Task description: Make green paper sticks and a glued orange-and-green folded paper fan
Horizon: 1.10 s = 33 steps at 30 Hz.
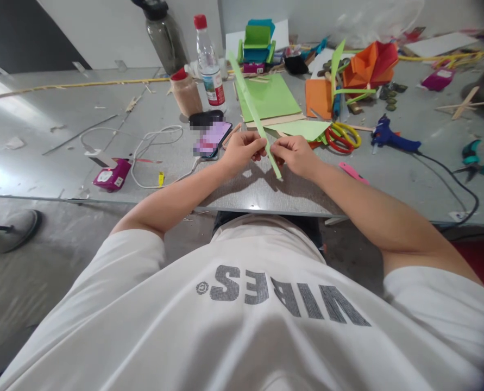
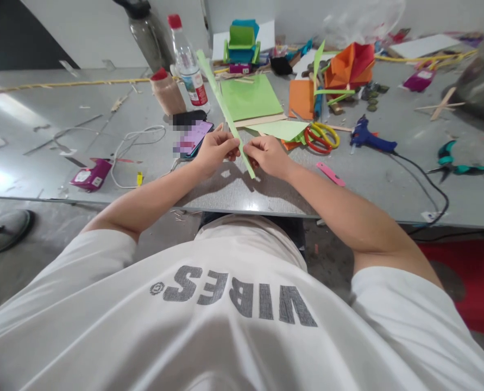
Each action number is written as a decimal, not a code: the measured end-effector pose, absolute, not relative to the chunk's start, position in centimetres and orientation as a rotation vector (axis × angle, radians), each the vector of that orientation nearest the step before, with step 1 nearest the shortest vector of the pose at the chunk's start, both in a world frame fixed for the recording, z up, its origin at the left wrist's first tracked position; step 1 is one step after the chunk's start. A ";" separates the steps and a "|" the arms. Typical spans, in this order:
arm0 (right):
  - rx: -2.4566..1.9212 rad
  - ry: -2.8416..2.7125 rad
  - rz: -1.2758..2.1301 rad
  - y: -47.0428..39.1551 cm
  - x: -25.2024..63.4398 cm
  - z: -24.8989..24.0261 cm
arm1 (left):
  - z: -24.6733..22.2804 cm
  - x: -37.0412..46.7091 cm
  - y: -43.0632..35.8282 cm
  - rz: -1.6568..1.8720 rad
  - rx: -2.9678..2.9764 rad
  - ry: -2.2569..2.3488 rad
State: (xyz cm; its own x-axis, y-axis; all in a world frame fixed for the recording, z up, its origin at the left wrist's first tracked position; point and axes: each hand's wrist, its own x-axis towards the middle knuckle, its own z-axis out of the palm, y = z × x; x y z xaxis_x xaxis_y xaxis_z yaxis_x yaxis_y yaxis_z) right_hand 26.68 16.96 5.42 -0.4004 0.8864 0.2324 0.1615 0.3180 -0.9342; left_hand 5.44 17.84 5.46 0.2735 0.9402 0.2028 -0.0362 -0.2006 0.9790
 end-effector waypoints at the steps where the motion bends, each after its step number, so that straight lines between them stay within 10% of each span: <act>1: -0.945 -1.738 1.107 17.1 26.7 5.3 | 5.4 5.4 17.8 1.122 1.491 0.891; 33: -1.017 -1.666 1.190 17.1 26.7 5.7 | 4.2 5.3 18.3 0.887 1.565 0.901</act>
State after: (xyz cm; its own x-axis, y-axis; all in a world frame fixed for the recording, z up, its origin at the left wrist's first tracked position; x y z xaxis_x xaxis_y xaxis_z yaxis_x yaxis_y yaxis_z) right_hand 26.68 17.14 5.71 -0.3282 0.9298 0.1667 0.1438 0.2236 -0.9640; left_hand 5.27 18.27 4.23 0.4361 0.8960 0.0843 0.0983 -0.1405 0.9852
